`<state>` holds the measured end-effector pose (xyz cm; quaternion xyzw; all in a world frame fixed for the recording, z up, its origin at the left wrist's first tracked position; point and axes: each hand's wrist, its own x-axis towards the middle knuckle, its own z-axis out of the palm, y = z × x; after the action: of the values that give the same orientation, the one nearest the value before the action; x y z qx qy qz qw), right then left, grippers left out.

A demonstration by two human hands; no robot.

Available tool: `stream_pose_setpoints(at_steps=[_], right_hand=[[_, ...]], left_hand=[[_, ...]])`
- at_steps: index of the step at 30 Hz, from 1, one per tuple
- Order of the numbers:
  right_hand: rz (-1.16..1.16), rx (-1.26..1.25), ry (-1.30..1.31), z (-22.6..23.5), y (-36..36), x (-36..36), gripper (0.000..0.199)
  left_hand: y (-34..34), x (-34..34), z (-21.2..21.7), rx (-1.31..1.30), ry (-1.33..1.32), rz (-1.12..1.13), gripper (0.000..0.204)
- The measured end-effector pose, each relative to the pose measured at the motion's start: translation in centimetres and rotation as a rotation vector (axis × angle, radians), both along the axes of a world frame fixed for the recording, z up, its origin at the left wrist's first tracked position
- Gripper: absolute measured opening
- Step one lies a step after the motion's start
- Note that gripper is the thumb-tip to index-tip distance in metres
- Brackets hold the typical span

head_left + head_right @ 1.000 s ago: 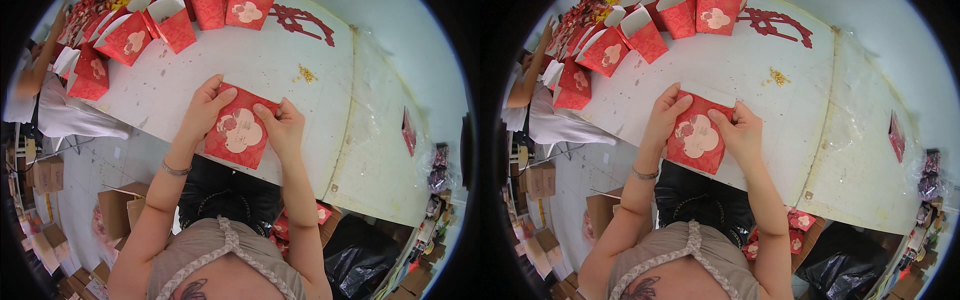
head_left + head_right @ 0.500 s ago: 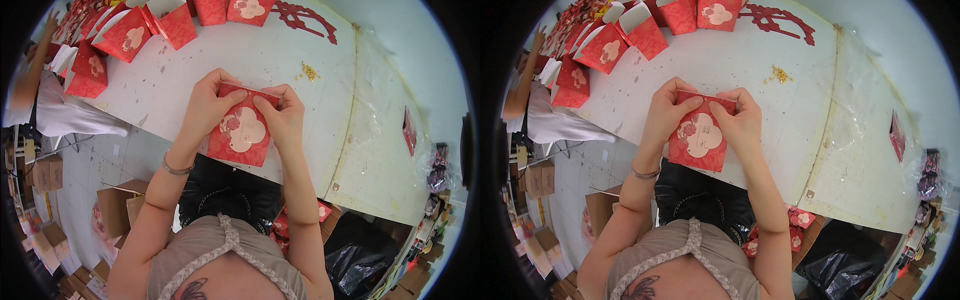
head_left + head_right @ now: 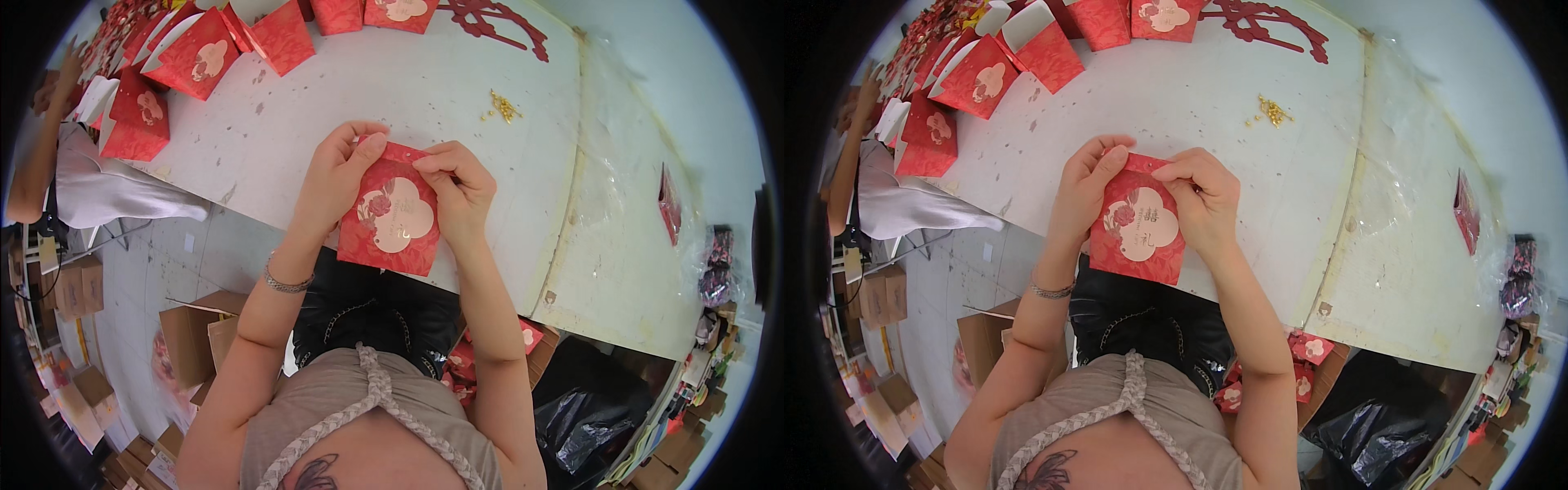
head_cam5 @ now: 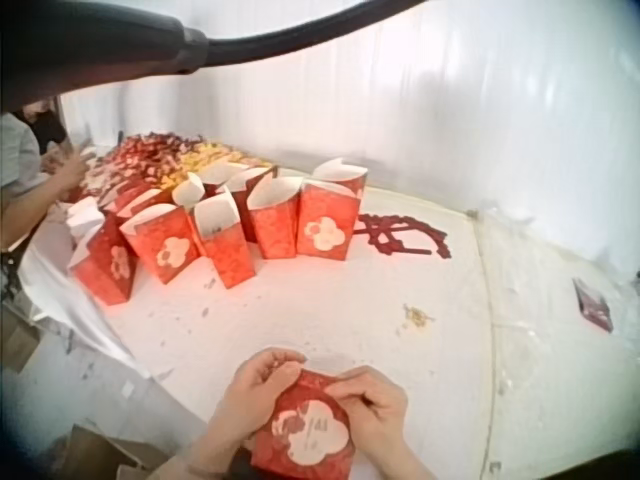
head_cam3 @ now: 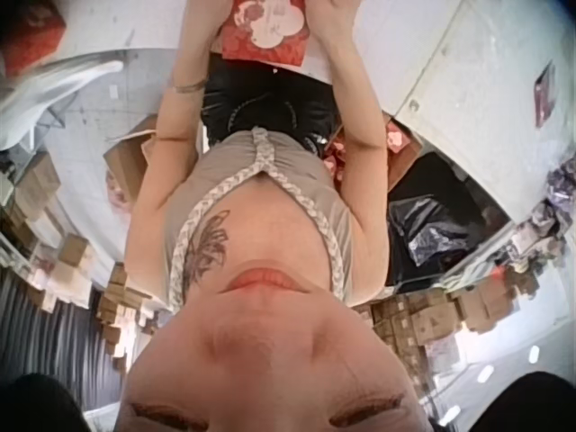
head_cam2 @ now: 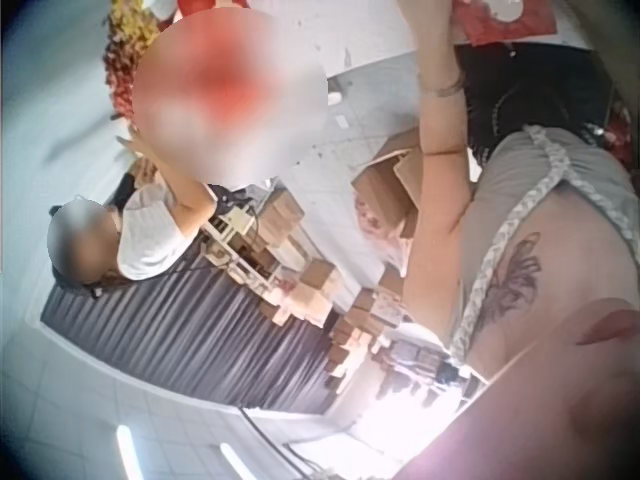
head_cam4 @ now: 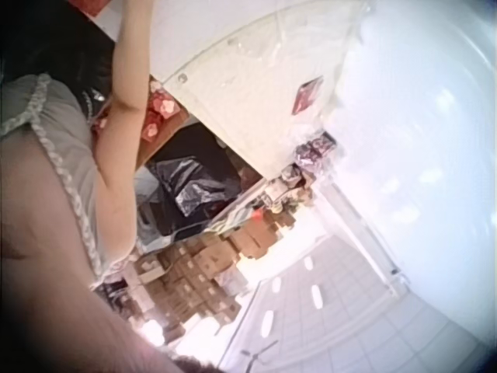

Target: The person assembles small red paper gift boxes by folding the sides and securing them with gold fasteners. They repeatedly pick up flat red paper pieces, fold them into box shapes, insert fasteners, and place the finished boxes on the table.

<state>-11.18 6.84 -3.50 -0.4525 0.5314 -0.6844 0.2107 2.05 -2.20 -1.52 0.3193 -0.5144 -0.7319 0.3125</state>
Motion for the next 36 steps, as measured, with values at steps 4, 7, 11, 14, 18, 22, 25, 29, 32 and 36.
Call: stream_pose_setpoints(at_steps=[4, 7, 11, 14, 18, 22, 25, 29, 32, 36], right_hand=[[0.012, 0.005, 0.075, 1.4, 0.3, 0.4, 0.011], [-0.02, 0.214, -0.103, 3.1, 1.8, 1.1, 0.009], [-0.178, 0.232, 0.263, 4.3, 2.9, 1.0, 0.012], [-0.462, 0.098, 0.66, 4.3, 2.1, 0.4, 0.017], [-0.42, -0.068, 0.897, 2.4, 0.1, 1.7, 0.027], [-0.14, -0.052, 0.844, 2.4, -0.5, 0.7, 0.03], [-0.152, 0.034, 0.679, 0.5, -1.8, -5.3, 0.025], [-0.465, 0.401, 0.798, 0.4, -2.0, -12.0, 0.015], [-0.505, 0.42, 1.009, -0.4, -5.4, -16.3, 0.013], [-0.573, 0.515, 1.076, -1.6, -14.3, -23.5, 0.019]], left_hand=[[0.2, 0.9, 0.2, -0.25, -0.159, 0.049, 0.014], [-0.2, 1.5, 1.1, -0.422, -0.086, 0.069, 0.012], [-1.4, 0.5, 2.3, -0.841, -0.166, 0.129, 0.02], [0.1, -1.0, 3.0, -1.076, -0.215, 0.176, 0.037], [4.2, -2.3, 2.5, -0.738, -0.031, 0.125, 0.039], [-0.1, -3.5, 0.9, -0.456, -0.041, 0.271, 0.02], [-2.4, -3.4, 0.8, -0.452, -0.025, 0.361, 0.011], [-2.9, -3.3, 0.9, -0.44, -0.038, 0.399, 0.012], [-2.3, -3.2, 1.2, -0.36, -0.019, 0.292, 0.013], [-2.2, -4.6, 1.2, -0.31, -0.035, 0.122, 0.015]])
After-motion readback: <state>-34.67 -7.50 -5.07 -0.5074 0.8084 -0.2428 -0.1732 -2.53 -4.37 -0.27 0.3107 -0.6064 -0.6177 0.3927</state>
